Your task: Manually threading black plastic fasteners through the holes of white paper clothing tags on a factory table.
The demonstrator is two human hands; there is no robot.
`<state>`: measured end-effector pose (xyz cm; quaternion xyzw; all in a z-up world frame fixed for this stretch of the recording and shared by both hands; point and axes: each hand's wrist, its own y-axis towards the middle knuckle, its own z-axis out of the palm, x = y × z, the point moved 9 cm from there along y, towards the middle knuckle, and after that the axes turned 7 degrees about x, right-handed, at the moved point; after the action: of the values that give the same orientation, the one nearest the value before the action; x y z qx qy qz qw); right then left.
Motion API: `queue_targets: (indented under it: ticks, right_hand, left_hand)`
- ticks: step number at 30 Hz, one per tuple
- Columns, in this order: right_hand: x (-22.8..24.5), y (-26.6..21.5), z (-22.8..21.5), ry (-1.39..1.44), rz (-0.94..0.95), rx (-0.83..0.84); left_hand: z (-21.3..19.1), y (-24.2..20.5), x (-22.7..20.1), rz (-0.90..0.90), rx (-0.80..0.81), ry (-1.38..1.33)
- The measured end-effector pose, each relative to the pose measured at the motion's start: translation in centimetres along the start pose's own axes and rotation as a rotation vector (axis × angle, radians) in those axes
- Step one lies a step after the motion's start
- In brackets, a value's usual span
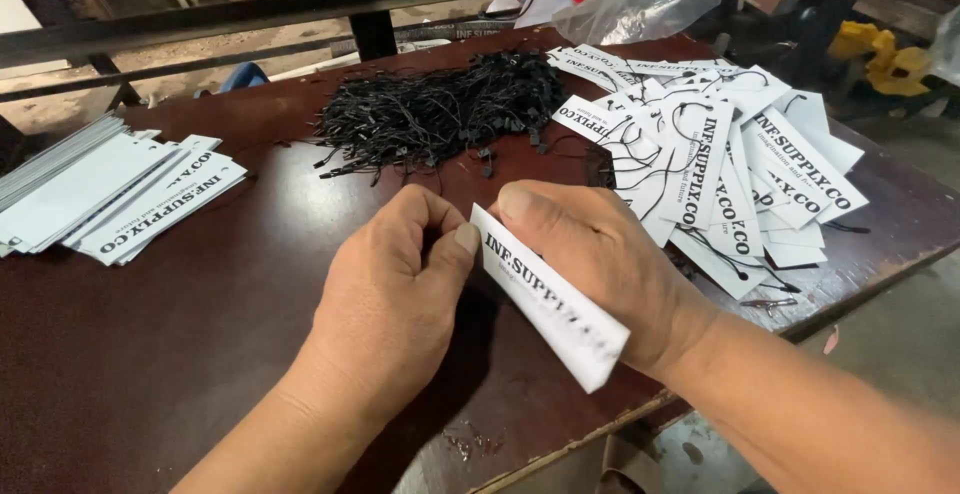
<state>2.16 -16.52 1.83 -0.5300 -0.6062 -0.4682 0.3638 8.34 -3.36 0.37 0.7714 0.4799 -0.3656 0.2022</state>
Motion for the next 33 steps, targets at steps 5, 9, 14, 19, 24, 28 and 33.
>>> queue_targets:
  ticks: [5,9,14,19,24,28,33]
  right_hand:
    - [0.5,-0.1,-0.3,-0.221,0.183,-0.105]
    - [0.4,-0.3,-1.2,-0.304,0.286,-0.252]
    - [-0.8,-0.6,-3.0,-0.195,0.233,-0.437]
    - [-0.8,-0.4,-2.9,-0.271,0.293,-0.434]
    - [-0.8,-0.2,-2.4,-0.345,0.271,-0.38]
    - [0.4,-0.1,-1.7,-0.34,0.17,-0.328]
    - [0.6,-0.2,-1.7,-0.315,0.139,-0.347]
  left_hand:
    - [-0.3,-0.3,-0.1,-0.041,-0.012,-0.041]
    - [-1.3,-0.4,0.7,-0.065,-0.06,-0.243]
    - [-1.5,1.3,3.3,0.035,-0.06,-1.12]
    - [-2.4,1.8,4.8,-0.058,-0.046,-1.327]
    - [-1.3,0.2,0.1,0.101,0.03,-0.546]
    - [0.3,-0.1,-1.5,0.122,0.063,-0.036]
    - [-0.3,0.0,-0.7,0.041,0.018,-0.059]
